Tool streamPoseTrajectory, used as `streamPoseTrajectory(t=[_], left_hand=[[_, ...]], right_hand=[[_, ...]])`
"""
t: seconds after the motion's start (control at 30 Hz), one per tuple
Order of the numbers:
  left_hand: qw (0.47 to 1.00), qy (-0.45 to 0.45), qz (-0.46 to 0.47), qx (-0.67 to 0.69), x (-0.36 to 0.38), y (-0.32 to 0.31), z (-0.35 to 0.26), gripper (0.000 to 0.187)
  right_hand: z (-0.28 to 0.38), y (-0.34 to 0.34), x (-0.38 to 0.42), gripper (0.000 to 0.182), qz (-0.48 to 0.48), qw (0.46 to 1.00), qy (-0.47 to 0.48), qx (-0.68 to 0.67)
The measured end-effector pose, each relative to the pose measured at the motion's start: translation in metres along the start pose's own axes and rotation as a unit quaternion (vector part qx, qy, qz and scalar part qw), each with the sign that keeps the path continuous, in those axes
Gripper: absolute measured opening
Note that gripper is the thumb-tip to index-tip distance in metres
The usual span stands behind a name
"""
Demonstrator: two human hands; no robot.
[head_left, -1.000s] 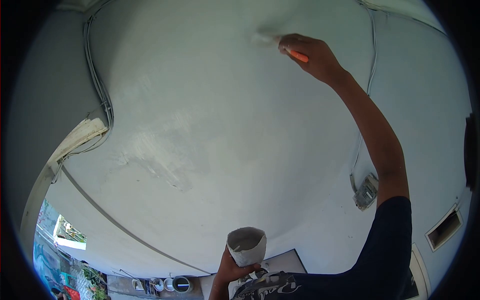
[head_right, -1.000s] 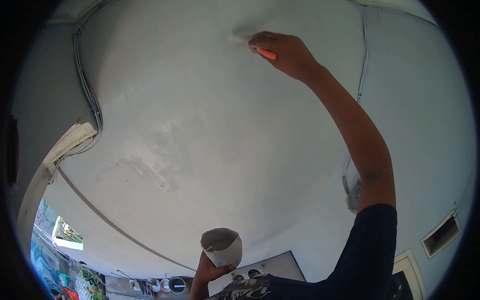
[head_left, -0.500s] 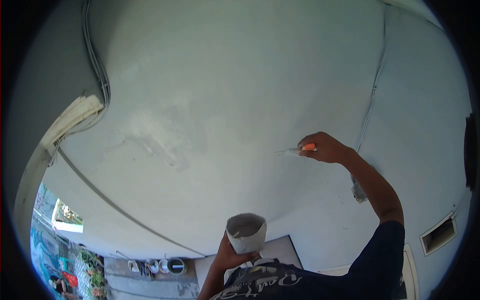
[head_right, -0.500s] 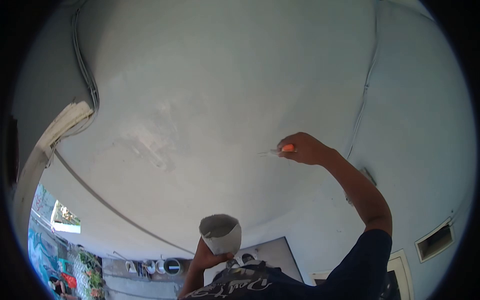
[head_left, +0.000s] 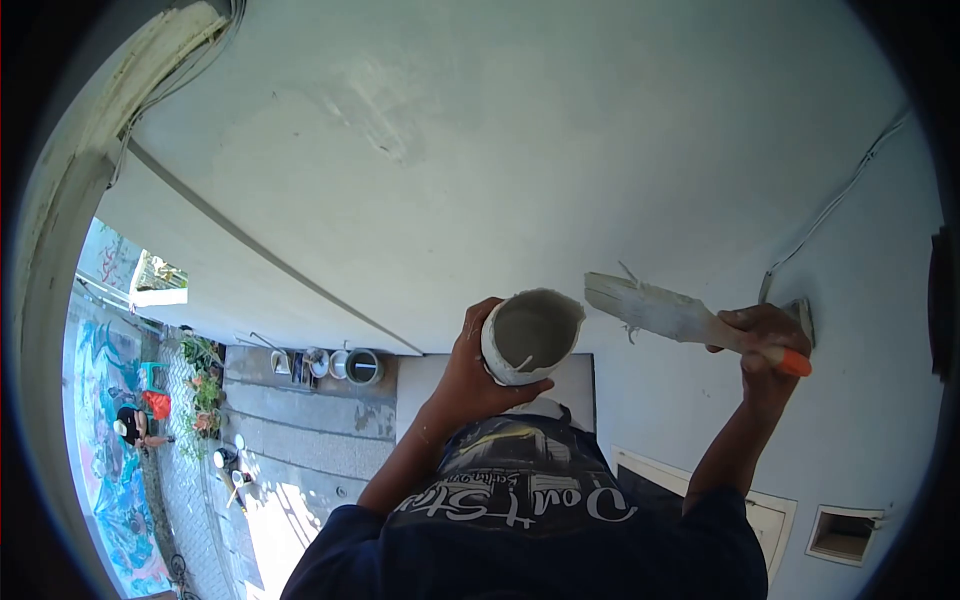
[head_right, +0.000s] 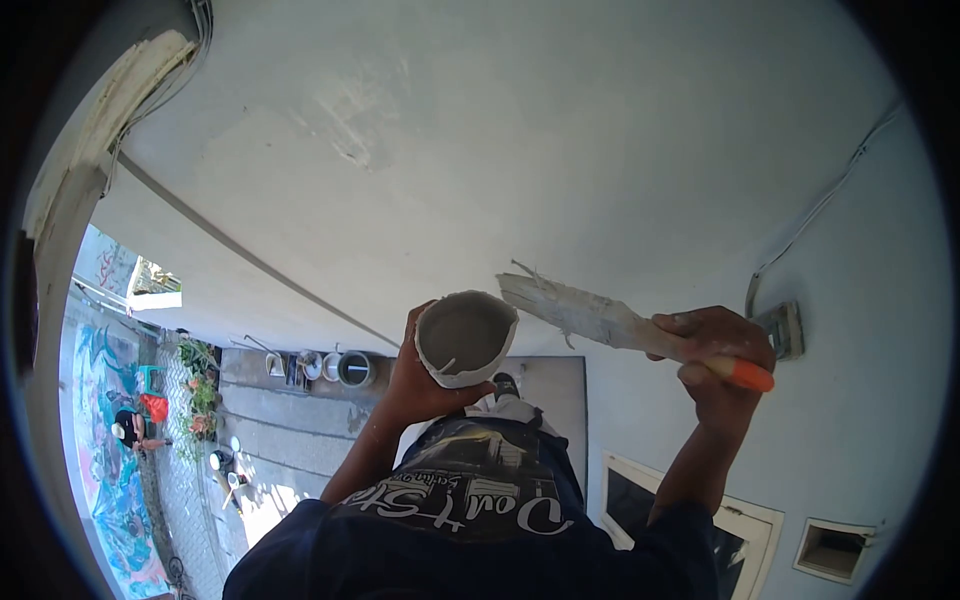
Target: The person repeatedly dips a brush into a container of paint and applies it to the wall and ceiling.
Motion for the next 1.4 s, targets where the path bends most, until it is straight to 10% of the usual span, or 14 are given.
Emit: streamPoseTrajectory(t=[0.43,0.93,1.4], left_hand=[[0.998,-0.023,0.012,-0.064,0.020,-0.008,0.016,0.107],[0.996,-0.050,0.055,-0.053,0.021,-0.020,0.007,0.106],[0.996,-0.036,0.027,-0.081,0.018,-0.014,0.004,0.111]], right_hand=[[0.018,-0.041,-0.012,0.032,0.167,0.986,0.018,0.001],[-0.003,-0.142,-0.031,0.021,0.541,0.815,-0.055,0.199],[0.019,-0.103,-0.057,0.023,0.355,0.920,0.008,0.168]])
Point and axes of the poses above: each hand's wrist, its own x-axis away from the middle knuckle, its own y-axis out of the back of the hand, z = x × y, the point moved 7 cm from there along -x, towards the middle knuckle, and after that the axes turned 1 degree about -y, right-handed, at the moved point
